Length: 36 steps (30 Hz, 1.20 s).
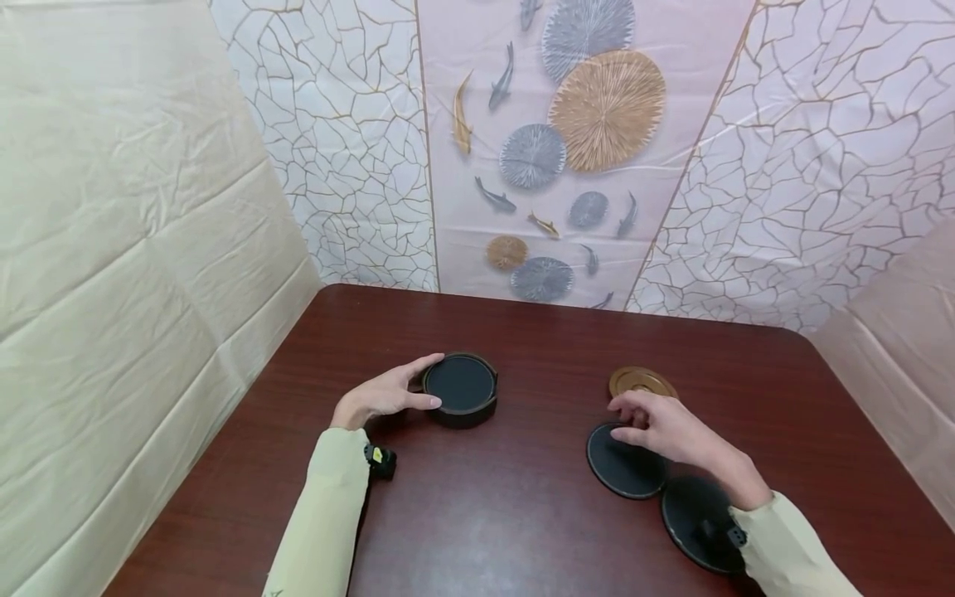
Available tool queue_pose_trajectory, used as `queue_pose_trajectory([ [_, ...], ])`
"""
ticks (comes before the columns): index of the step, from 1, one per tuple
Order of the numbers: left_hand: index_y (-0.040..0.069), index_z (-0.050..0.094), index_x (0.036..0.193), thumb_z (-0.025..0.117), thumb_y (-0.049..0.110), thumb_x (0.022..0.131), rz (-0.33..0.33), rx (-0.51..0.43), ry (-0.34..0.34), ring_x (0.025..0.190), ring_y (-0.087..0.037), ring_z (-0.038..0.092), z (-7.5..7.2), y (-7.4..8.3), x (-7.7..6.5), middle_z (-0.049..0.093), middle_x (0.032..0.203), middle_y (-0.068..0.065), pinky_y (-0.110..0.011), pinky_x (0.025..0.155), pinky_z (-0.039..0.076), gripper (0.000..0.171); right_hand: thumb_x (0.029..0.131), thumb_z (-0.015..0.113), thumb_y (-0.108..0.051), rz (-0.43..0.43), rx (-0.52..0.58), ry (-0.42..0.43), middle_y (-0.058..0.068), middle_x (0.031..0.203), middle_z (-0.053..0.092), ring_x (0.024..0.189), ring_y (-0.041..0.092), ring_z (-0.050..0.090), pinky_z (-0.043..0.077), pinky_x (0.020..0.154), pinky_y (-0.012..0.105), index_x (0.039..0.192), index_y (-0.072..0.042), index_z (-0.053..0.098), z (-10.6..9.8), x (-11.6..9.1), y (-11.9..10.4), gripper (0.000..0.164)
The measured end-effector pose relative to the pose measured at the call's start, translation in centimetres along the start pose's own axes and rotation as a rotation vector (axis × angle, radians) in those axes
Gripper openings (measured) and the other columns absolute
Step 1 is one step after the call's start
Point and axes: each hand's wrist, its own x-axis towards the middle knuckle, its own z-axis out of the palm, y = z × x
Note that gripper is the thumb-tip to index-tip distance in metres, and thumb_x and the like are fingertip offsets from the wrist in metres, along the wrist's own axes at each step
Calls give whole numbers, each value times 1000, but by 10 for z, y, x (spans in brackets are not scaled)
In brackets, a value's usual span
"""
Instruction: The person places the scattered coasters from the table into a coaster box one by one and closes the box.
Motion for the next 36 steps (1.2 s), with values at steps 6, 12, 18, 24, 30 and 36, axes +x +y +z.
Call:
queue_pose_trajectory([
  [6,33,28,155,78,30,85,8,0,3,146,-23,26,0,-2,1,26,161,1,-48,116,28,86,84,77,-30,29,-34,-62,1,94,63,78,8,54,45,63,24,116,-11,65,-5,-1,6,40],
  [12,34,28,154,78,30,84,6,2,3,146,-23,26,0,-3,2,26,160,1,-49,116,28,86,83,77,-35,74,-37,-172,-3,85,58,70,7,50,41,59,23,118,-10,64,-8,-4,12,45],
  [18,35,29,153,78,31,84,0,6,8,146,-23,26,0,-4,2,27,160,1,-50,117,27,86,82,78,-35,114,-34,-236,-5,78,57,65,8,50,40,58,24,120,-10,62,-9,-5,15,48],
  [24,34,29,154,78,31,84,10,3,5,146,-23,26,0,-5,1,26,161,0,-49,116,28,86,80,80,-38,192,-38,-288,0,78,56,66,14,51,42,57,28,117,-9,60,-9,-5,14,52],
  [30,31,28,155,78,28,85,19,-12,2,146,-23,27,-1,-4,0,27,160,0,-48,116,28,86,77,82,-40,251,-53,-313,3,78,55,67,16,51,42,57,32,114,-6,58,-10,-6,10,56],
  [36,33,28,155,77,30,85,18,-6,3,146,-24,26,0,-4,1,26,161,-1,-49,116,28,86,77,82,-39,257,-64,-300,2,74,53,66,15,50,41,60,31,105,-6,58,-7,-6,6,49],
])
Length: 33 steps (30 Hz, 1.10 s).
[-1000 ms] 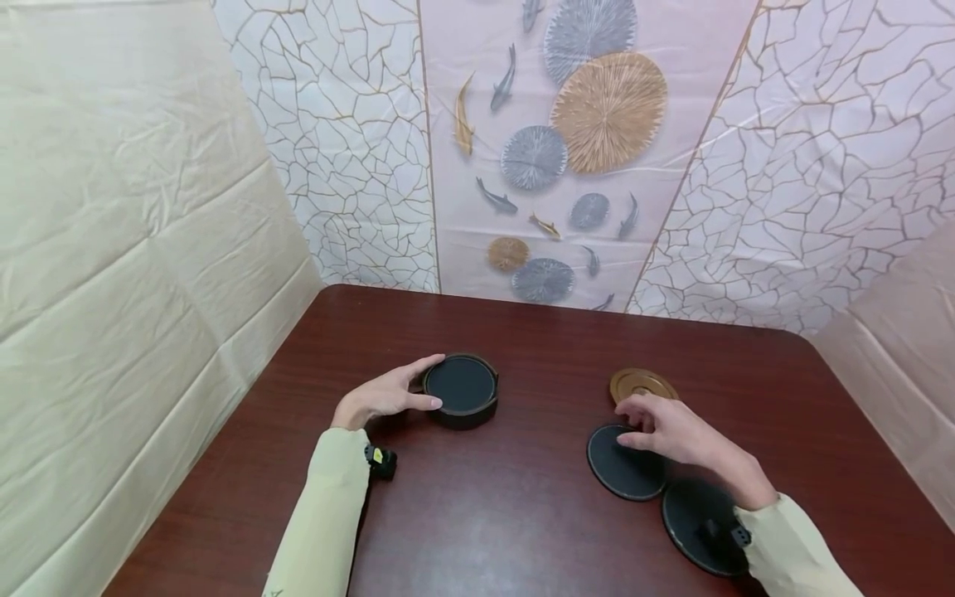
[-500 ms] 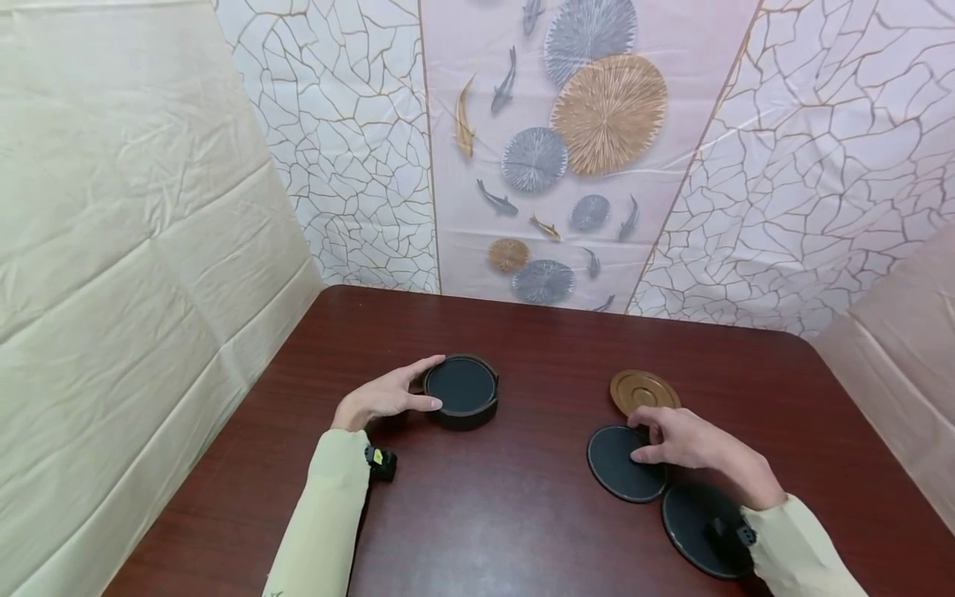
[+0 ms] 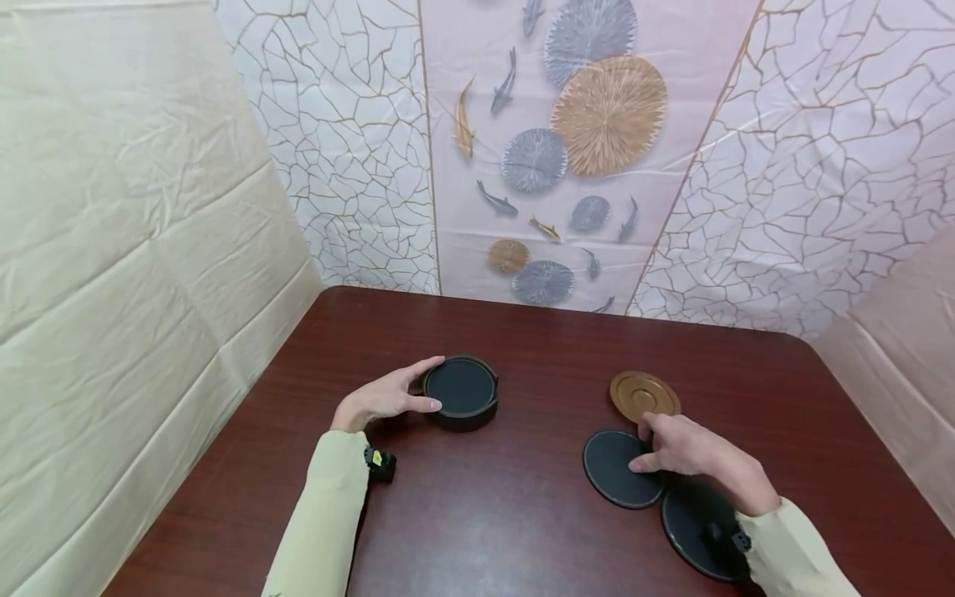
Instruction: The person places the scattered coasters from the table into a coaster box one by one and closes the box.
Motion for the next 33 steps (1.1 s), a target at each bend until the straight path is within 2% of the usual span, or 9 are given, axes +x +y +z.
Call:
queue_pose_trajectory([
  [8,34,28,154,78,32,84,-14,5,7,147,-23,24,1,2,-2,26,160,0,-50,117,27,86,76,82,-40,13,35,-35,3,78,51,70,16,49,39,62,31,105,-7,55,1,1,2,51],
  [16,33,29,154,78,30,84,-8,11,12,148,-22,22,1,3,-2,26,161,2,-50,118,24,86,77,82,-41,-8,61,-24,4,75,50,67,16,48,38,60,29,105,-7,52,-1,-1,2,52],
  [23,33,29,154,78,31,84,3,14,4,147,-22,25,1,1,1,27,160,1,-48,117,28,86,78,81,-41,-52,62,7,3,78,50,69,16,46,35,60,29,108,-8,50,-5,-5,0,54],
  [25,34,29,154,78,32,84,0,22,6,147,-22,25,1,1,1,27,160,2,-48,117,27,85,78,81,-41,-66,50,23,5,85,55,73,16,49,38,62,31,111,-7,50,-7,-7,-1,56],
  [28,34,29,154,78,31,84,-6,23,13,147,-22,24,0,1,1,27,160,2,-48,117,27,85,79,79,-44,-85,27,35,14,109,63,90,24,60,49,71,39,123,-3,50,-10,-9,-3,67],
  [31,34,29,154,78,30,85,-6,27,17,147,-22,25,0,1,0,27,160,1,-49,117,27,84,79,78,-46,-84,14,26,22,131,58,112,34,61,52,85,49,136,2,46,-13,-11,-5,81],
  [33,34,30,154,78,31,84,-9,27,19,146,-23,25,0,1,0,27,160,1,-49,117,26,84,79,78,-46,-83,11,17,23,133,58,116,37,59,51,88,51,137,3,46,-14,-11,-6,82],
])
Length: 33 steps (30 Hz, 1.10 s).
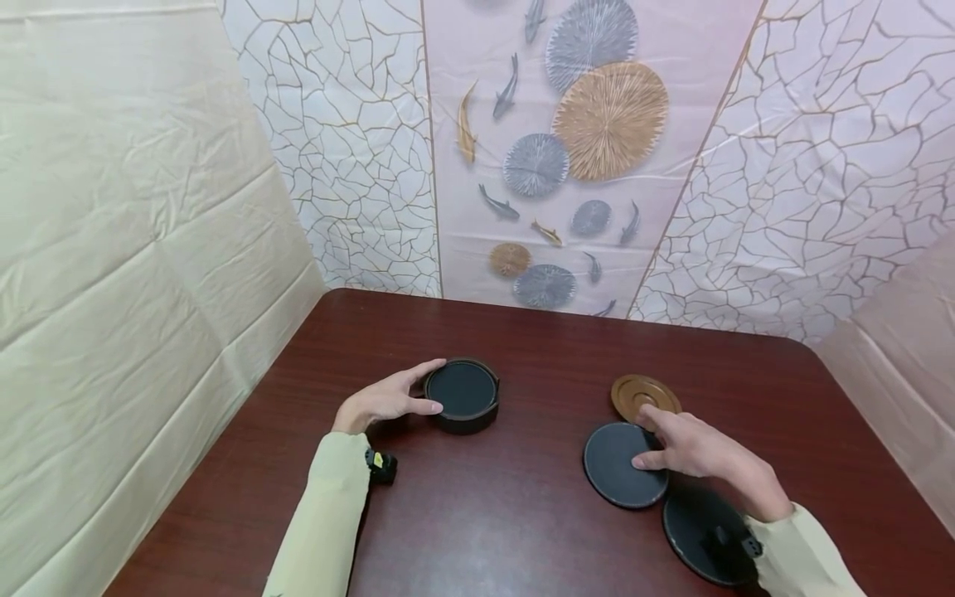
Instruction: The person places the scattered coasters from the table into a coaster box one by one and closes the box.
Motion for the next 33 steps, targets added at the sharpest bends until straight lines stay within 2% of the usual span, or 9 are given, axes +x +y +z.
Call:
queue_pose_trajectory([
  [5,34,30,154,78,31,84,-8,-10,1,146,-23,25,0,0,0,27,160,1,-49,117,26,85,79,78,-46,3,-18,5,17,125,63,105,26,63,53,83,46,126,-5,54,-2,-1,-3,67],
  [10,33,30,154,78,30,84,3,-16,-7,146,-22,26,0,0,0,28,160,1,-48,117,27,85,79,79,-43,3,-28,2,7,109,66,89,16,61,52,75,38,126,-7,55,-4,-2,-7,64],
  [13,32,30,154,78,29,84,9,-21,-10,146,-22,26,0,0,0,29,160,1,-47,117,28,85,80,79,-41,-24,-58,23,-2,97,65,80,10,58,49,69,31,124,-9,57,-5,-4,-10,58],
  [18,32,30,154,78,29,84,9,-25,-9,147,-22,25,-1,1,-1,28,160,0,-47,117,27,85,83,78,-36,-71,-106,66,-8,90,63,75,5,56,46,66,28,121,-13,59,-9,-9,-19,48],
  [27,34,30,153,78,31,84,2,-20,-8,147,-23,24,0,0,0,27,160,1,-49,118,25,85,86,75,-31,-109,-161,86,3,110,68,76,4,59,50,68,33,128,-12,57,-14,-15,-35,50],
  [33,34,30,154,78,31,84,7,-21,-12,147,-22,25,-1,0,0,27,160,1,-49,118,26,85,88,73,-24,-191,-196,141,3,113,68,76,1,60,50,70,32,127,-14,58,-17,-17,-42,43],
])
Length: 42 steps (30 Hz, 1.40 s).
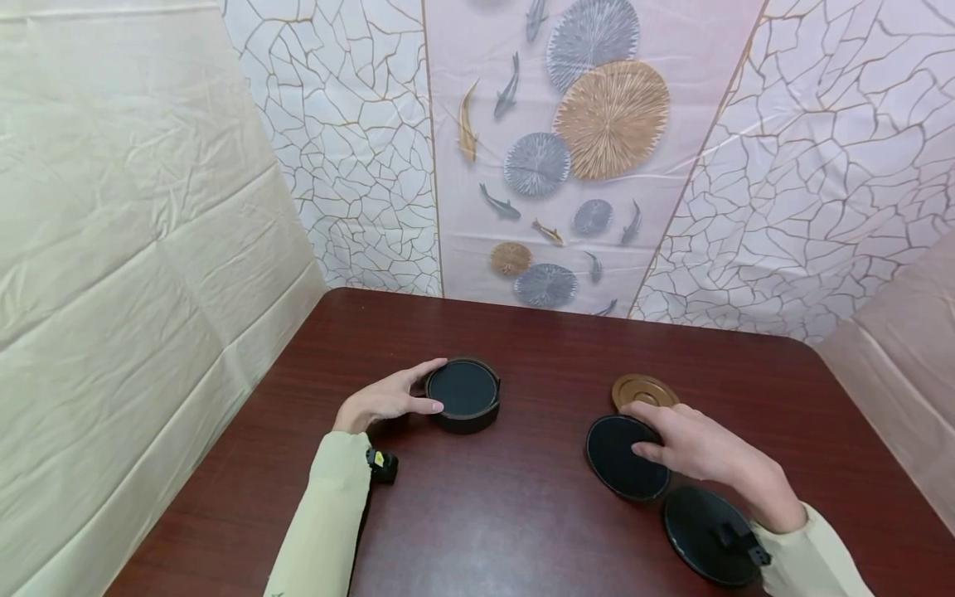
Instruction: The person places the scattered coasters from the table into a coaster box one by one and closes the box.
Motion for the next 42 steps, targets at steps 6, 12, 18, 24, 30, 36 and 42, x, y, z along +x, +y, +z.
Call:
queue_pose_trajectory([
  [6,34,30,153,79,31,83,-8,-3,5,147,-23,24,0,1,-2,26,161,1,-49,117,26,85,89,71,-17,-45,2,41,5,120,66,88,9,64,51,73,32,128,-11,59,-2,3,-6,41],
  [12,34,30,154,79,31,83,-6,-11,2,147,-22,25,0,0,-1,26,161,1,-48,117,27,86,89,71,-13,-91,-19,94,7,122,65,97,17,66,53,77,35,129,-9,59,-5,7,-9,42],
  [18,33,30,154,79,30,83,-2,-13,1,146,-23,26,0,0,-1,27,160,0,-48,117,27,86,89,71,-12,-118,-37,153,5,119,66,107,23,64,52,84,41,128,-10,60,-4,16,-13,41],
  [24,35,30,153,79,32,83,-10,-3,2,146,-22,24,0,-1,0,27,160,1,-49,118,25,86,89,70,-11,-129,-10,170,-1,106,68,88,12,62,51,78,35,131,-11,58,-4,26,-14,43],
  [30,34,30,153,79,31,83,-1,-12,-1,147,-21,25,0,-2,2,27,160,1,-48,118,26,86,90,69,-12,-130,26,187,-13,73,48,67,-1,42,40,67,24,134,-15,56,-1,34,-14,45],
  [36,34,30,153,79,30,83,-4,-4,2,146,-22,26,0,-2,2,29,160,1,-48,117,26,85,92,68,-14,-109,61,181,-13,66,46,58,-2,43,39,61,22,140,-23,51,2,41,-17,51],
  [42,35,31,153,79,31,83,-7,2,6,146,-22,26,0,-1,1,29,160,1,-48,117,26,85,96,63,-15,-66,191,102,-7,67,53,51,0,56,47,61,22,146,-22,43,3,48,-22,54],
])
